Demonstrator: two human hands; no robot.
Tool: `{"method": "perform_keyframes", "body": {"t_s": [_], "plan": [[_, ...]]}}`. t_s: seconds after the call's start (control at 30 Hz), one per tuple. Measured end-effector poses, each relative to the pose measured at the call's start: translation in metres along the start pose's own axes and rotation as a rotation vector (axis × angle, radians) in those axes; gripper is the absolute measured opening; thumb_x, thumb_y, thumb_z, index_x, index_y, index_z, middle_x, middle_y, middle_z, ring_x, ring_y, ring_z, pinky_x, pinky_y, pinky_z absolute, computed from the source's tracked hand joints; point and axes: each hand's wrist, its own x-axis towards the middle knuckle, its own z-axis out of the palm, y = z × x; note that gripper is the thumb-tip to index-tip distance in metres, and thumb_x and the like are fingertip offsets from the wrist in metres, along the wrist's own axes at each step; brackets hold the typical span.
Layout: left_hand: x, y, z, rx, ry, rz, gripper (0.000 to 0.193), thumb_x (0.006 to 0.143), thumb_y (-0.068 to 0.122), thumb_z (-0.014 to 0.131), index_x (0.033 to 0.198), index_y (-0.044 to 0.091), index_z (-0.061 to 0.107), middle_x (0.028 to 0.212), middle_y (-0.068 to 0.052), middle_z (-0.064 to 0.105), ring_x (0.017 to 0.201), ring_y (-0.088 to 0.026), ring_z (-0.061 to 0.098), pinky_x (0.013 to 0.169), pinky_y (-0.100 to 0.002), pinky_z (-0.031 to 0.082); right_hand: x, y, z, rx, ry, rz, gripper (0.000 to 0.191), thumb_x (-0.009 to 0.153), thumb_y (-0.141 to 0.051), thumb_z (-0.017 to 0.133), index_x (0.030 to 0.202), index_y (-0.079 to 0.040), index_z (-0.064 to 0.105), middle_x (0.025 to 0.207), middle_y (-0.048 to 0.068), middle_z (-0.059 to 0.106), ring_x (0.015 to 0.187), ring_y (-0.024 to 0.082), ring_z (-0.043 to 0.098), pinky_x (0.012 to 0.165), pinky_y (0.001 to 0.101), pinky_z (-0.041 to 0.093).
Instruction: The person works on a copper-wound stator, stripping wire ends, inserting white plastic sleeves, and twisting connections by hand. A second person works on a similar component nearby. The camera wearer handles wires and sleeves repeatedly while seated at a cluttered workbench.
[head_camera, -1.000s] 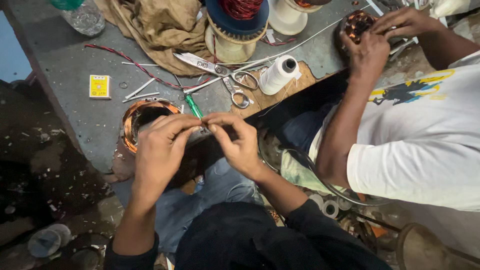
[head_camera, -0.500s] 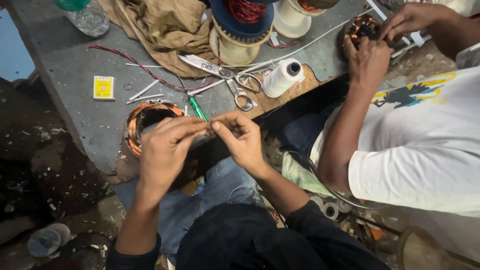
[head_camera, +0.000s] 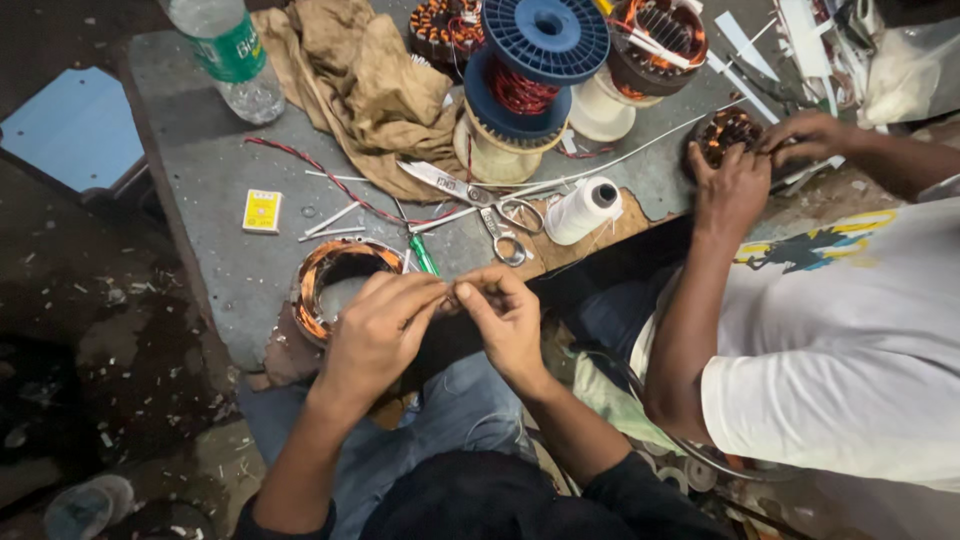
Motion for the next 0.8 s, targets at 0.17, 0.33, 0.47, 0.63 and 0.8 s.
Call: {"method": "perform_keyframes", "body": {"t_s": [0.17,0.33,0.47,0.63,0.8], "plan": [[-0.002,0.0,-0.002,0.04,-0.021,0.007,0.024,0.085,-0.002,0.07,0.108,0.001,0.072,0.109,-0.014,0.072,0.101,-0.032,0.068,0.087,-0.041,0.056,-0.002,0.005,0.003,0.019,0.003,0.062,0.012,0.1,-0.006,0.067,0.109,0.002,0.066,0.096,0.005,0.07,0.087,0.011,0.068,0.082,0.0261,0.056],[-0.006,-0.001,0.001,0.109,-0.014,0.038,0.026,0.085,-0.005,0.067,0.111,0.001,0.069,0.111,-0.014,0.071,0.102,-0.033,0.067,0.087,-0.042,0.056,0.001,0.006,0.0,-0.059,0.019,0.09,0.011,0.1,-0.006,0.07,0.109,0.001,0.068,0.092,0.007,0.069,0.078,0.009,0.062,0.068,0.0238,0.049],[-0.006,-0.003,0.003,0.141,0.001,0.058,0.026,0.084,-0.004,0.068,0.11,0.0,0.068,0.109,-0.014,0.07,0.1,-0.033,0.066,0.085,-0.042,0.055,0.004,0.006,-0.003,-0.114,-0.027,0.059,0.012,0.094,-0.003,0.071,0.104,-0.001,0.066,0.103,0.003,0.07,0.084,0.006,0.062,0.071,0.022,0.05],[-0.005,-0.002,0.004,0.135,-0.015,0.053,0.03,0.081,-0.006,0.068,0.11,-0.001,0.067,0.108,-0.014,0.07,0.098,-0.033,0.066,0.084,-0.042,0.055,0.005,0.01,-0.006,-0.115,-0.104,-0.096,0.011,0.09,0.004,0.076,0.096,0.001,0.068,0.099,0.007,0.072,0.091,0.01,0.068,0.083,0.0253,0.056],[-0.005,-0.001,0.003,0.211,-0.015,0.057,0.034,0.077,-0.007,0.067,0.11,0.0,0.067,0.107,-0.015,0.069,0.099,-0.034,0.066,0.085,-0.042,0.055,0.001,-0.001,-0.01,-0.135,-0.125,0.081,0.012,0.088,0.001,0.079,0.093,0.002,0.069,0.093,0.007,0.072,0.08,0.012,0.067,0.073,0.0264,0.055]]}}
